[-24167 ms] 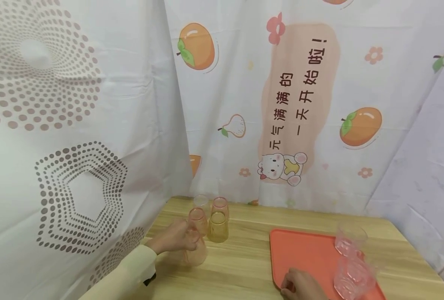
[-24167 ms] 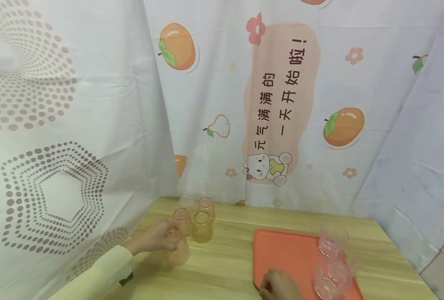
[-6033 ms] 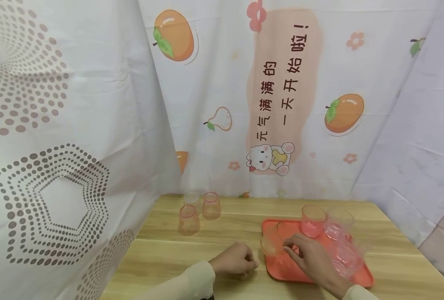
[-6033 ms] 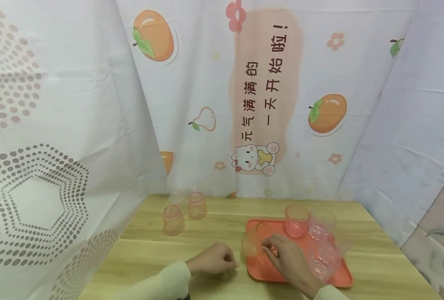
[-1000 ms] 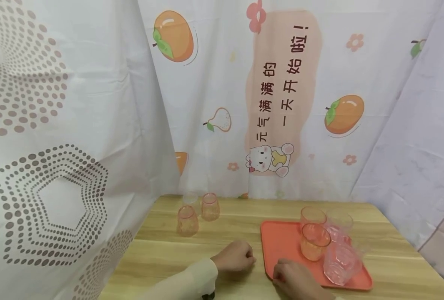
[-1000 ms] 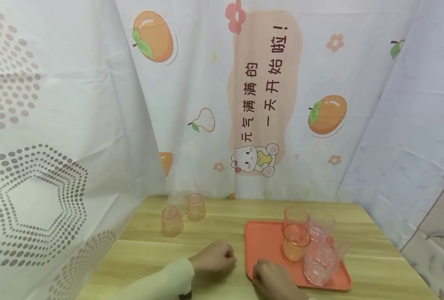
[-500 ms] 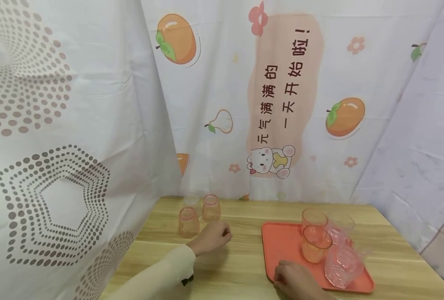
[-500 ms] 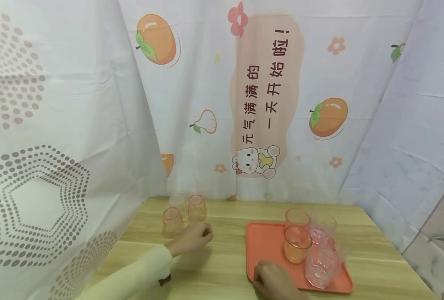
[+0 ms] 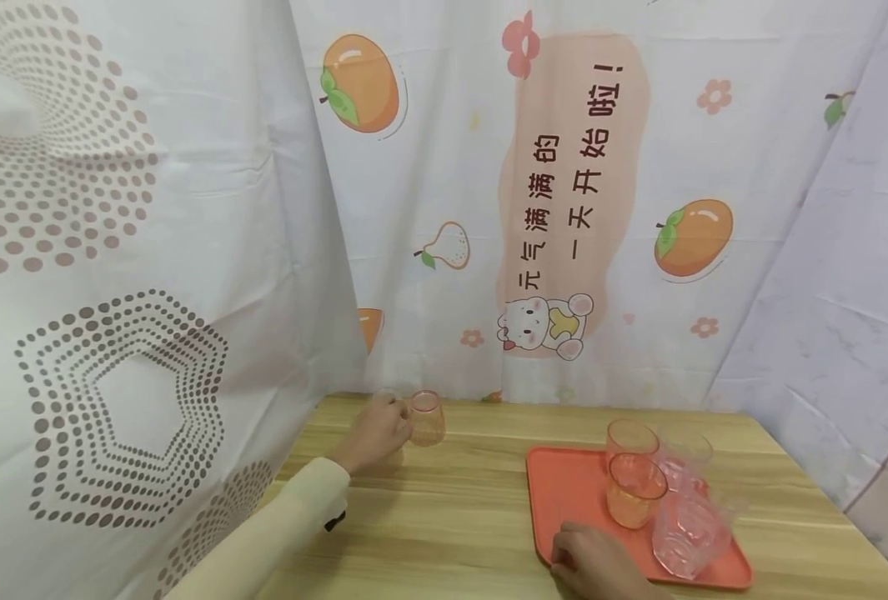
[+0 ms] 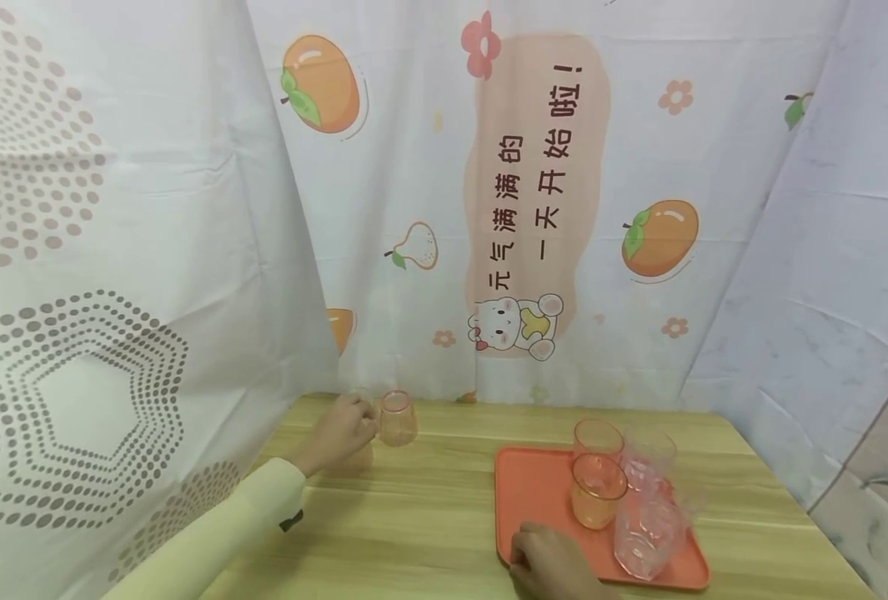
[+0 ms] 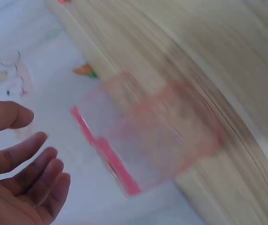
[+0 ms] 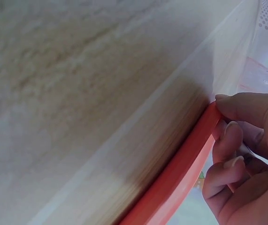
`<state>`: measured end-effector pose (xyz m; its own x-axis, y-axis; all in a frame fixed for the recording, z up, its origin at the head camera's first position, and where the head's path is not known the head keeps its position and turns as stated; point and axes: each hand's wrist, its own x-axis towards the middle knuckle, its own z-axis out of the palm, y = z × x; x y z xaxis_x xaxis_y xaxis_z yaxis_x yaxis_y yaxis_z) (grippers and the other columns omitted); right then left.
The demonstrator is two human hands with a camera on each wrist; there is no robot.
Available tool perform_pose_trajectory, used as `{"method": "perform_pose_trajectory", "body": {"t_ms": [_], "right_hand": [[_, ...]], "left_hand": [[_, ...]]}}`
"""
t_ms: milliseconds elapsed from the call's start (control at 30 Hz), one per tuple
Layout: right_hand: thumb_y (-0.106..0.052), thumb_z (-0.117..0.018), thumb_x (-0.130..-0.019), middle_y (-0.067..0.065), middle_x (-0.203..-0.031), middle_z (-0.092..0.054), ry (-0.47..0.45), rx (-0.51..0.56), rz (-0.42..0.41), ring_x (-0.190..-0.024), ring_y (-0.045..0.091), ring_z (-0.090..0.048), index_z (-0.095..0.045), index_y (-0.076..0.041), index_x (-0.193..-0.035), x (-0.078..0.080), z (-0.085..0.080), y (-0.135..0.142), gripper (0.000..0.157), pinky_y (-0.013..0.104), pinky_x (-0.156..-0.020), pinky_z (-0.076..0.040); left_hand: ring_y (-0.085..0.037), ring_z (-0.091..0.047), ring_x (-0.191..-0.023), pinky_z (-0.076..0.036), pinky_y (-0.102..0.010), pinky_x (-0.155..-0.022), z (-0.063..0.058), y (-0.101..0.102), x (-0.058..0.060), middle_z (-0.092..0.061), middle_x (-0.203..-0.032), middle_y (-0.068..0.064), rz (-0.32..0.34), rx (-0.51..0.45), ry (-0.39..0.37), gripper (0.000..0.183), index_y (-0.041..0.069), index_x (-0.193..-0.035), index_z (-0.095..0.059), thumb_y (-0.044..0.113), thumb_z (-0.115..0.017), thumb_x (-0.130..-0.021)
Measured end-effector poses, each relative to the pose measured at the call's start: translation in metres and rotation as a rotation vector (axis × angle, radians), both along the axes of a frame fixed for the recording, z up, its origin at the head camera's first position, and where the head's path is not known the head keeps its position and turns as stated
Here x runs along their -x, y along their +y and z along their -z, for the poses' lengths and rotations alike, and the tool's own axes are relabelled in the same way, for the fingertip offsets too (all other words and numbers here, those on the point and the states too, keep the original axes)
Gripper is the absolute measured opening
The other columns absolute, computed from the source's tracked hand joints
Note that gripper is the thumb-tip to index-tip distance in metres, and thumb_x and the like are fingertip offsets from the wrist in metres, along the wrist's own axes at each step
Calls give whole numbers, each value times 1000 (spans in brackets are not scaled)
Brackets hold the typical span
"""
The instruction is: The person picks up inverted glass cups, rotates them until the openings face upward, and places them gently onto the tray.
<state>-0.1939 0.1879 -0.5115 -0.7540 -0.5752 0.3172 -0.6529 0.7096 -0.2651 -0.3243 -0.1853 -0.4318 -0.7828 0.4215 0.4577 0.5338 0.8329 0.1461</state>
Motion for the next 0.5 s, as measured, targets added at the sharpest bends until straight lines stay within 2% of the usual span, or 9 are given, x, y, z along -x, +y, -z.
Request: {"method": "perform_pose_trajectory", "body": {"t_ms": [67,133,200,267,367,400,467,500], "right_hand": [[-16,-79,-71,-21,-69,-39,7,0,1,-60,-5,-35,-56,-28,-68,1,0,0,26,19,-50,-32],[-16,-79,-71,-21,-69,-39,16,2,0,-60,-5,-35,-56,-28,-68,1,0,1,26,19,-50,-32],[-16,-79,-70,-21,-69,-39,26,2,-1,-60,-5,-35,-56,-28,-68,2,0,1,27,19,-50,-32],[-16,-79,-70,-21,-69,-39,31,1,-2,-60,-5,-35,-56,-28,-67,3,0,1,27,19,-50,-32],[-16,-79,-69,-21,-69,-39,16,1,5,-59,-5,-36,-55,-28,-66,4,1,1,27,19,-50,-32],[-17,-79,-70,-21,-69,-38,0,2,10,-60,-5,-36,-55,-29,-66,4,2,1,27,19,-50,-32],[-19,-79,-70,-21,-69,-39,-36,5,22,-60,-5,-37,-56,-29,-66,4,4,1,26,20,-51,-33],[-19,-79,-70,-22,-69,-40,-59,8,29,-60,-5,-38,-56,-30,-65,3,5,1,26,20,-51,-34]], "left_hand": [[-23,-53,-88,-49,-35,-71,-2,-8,3,-60,-95,-7,-40,-1,-34,21,2,-93,-68,21,-68,-84],[-25,-51,-92,-47,-38,-74,-2,-14,6,-59,-98,-8,-75,-9,-93,29,2,-98,-68,27,-69,-84],[-26,-50,-94,-46,-39,-75,-1,-20,7,-59,-99,-9,-93,0,-114,34,2,-97,-67,33,-69,-84],[-26,-49,-91,-45,-38,-74,1,-25,8,-59,-97,-10,-87,47,-69,34,3,-94,-67,36,-68,-85],[-27,-50,-79,-44,-38,-69,7,-31,9,-59,-87,-11,-23,241,92,23,6,-84,-66,30,-67,-85],[-26,-49,-75,-43,-38,-68,9,-32,9,-59,-84,-11,-17,263,126,22,7,-82,-65,28,-67,-84],[-26,-50,-71,-42,-39,-68,14,-35,9,-58,-79,-10,-3,282,148,19,7,-81,-64,25,-69,-82],[-26,-51,-72,-42,-40,-69,17,-37,9,-58,-79,-9,-2,271,126,19,7,-81,-63,25,-69,-82]]}}
